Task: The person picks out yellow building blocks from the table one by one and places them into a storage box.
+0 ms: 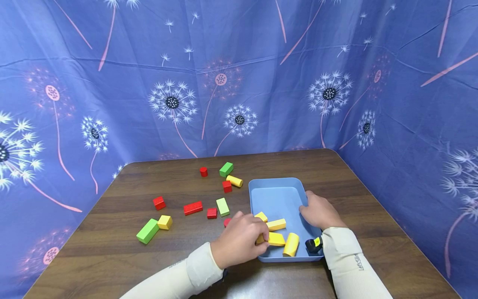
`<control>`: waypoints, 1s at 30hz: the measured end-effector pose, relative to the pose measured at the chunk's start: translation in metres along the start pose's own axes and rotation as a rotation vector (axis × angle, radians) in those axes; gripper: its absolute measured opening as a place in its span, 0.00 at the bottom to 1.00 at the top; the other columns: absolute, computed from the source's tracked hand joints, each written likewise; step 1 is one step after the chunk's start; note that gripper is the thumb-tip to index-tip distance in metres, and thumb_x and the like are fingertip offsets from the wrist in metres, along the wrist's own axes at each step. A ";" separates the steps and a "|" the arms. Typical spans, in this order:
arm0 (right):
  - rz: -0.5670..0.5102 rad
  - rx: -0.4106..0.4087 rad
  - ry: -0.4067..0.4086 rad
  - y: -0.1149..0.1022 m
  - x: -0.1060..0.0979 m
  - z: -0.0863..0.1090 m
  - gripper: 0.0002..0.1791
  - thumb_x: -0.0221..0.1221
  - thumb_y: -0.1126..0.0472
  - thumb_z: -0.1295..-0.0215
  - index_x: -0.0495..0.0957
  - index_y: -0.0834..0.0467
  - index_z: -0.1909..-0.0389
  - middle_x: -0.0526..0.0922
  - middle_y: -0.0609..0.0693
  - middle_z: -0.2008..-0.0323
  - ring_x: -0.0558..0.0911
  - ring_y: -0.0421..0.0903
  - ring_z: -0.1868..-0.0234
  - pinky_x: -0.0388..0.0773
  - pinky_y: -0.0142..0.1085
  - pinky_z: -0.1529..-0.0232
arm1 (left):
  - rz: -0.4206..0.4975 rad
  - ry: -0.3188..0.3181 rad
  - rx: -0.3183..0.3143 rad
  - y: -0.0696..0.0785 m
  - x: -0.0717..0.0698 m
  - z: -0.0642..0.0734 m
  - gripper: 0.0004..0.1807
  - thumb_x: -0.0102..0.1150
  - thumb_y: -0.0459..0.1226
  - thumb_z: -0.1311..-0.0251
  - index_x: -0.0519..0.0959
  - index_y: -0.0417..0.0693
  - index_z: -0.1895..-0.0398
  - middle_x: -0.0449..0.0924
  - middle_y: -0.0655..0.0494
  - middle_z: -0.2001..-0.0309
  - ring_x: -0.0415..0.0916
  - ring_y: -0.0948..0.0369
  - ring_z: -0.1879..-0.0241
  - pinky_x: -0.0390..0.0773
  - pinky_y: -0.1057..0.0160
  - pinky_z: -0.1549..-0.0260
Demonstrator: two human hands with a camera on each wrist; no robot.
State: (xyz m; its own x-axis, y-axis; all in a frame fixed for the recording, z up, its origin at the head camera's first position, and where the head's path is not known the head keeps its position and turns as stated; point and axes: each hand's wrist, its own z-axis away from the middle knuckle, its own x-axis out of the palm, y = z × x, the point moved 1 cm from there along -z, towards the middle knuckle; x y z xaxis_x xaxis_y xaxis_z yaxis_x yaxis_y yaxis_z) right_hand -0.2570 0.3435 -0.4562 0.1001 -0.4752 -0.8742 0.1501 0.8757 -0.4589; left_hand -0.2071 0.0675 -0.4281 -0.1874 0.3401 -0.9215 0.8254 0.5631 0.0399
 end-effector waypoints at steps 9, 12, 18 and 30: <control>-0.003 0.003 -0.003 0.001 0.000 0.000 0.41 0.53 0.56 0.26 0.50 0.76 0.24 0.62 0.79 0.29 0.67 0.77 0.31 0.70 0.69 0.38 | 0.016 -0.032 -0.010 0.002 0.005 -0.001 0.05 0.73 0.46 0.43 0.84 0.65 0.71 0.79 0.76 0.73 0.67 0.78 0.75 0.57 0.68 0.72; -0.003 0.006 -0.005 0.001 0.000 0.000 0.41 0.53 0.56 0.26 0.49 0.76 0.24 0.61 0.79 0.29 0.67 0.77 0.31 0.70 0.69 0.37 | 0.012 -0.033 -0.014 0.002 0.006 0.000 0.06 0.73 0.46 0.43 0.83 0.65 0.70 0.80 0.76 0.72 0.68 0.79 0.75 0.57 0.68 0.72; 0.000 0.005 -0.003 0.001 0.000 -0.001 0.41 0.53 0.55 0.26 0.49 0.76 0.24 0.61 0.79 0.28 0.67 0.77 0.31 0.69 0.69 0.37 | 0.008 -0.014 -0.012 0.003 0.007 0.001 0.07 0.73 0.46 0.42 0.82 0.65 0.70 0.80 0.75 0.71 0.68 0.80 0.75 0.57 0.69 0.72; -0.012 0.021 -0.018 0.003 0.000 -0.003 0.42 0.53 0.55 0.26 0.49 0.76 0.23 0.60 0.78 0.28 0.66 0.77 0.30 0.70 0.69 0.38 | 0.015 -0.021 -0.019 0.005 0.007 0.001 0.06 0.73 0.46 0.42 0.82 0.64 0.68 0.84 0.74 0.68 0.69 0.79 0.74 0.57 0.69 0.72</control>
State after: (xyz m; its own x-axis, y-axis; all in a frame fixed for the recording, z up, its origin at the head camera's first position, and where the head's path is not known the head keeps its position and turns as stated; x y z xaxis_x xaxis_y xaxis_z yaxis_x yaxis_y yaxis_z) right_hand -0.2594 0.3463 -0.4585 0.1154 -0.4876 -0.8654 0.1717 0.8679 -0.4661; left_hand -0.2039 0.0715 -0.4346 -0.1634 0.3325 -0.9288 0.8179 0.5721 0.0609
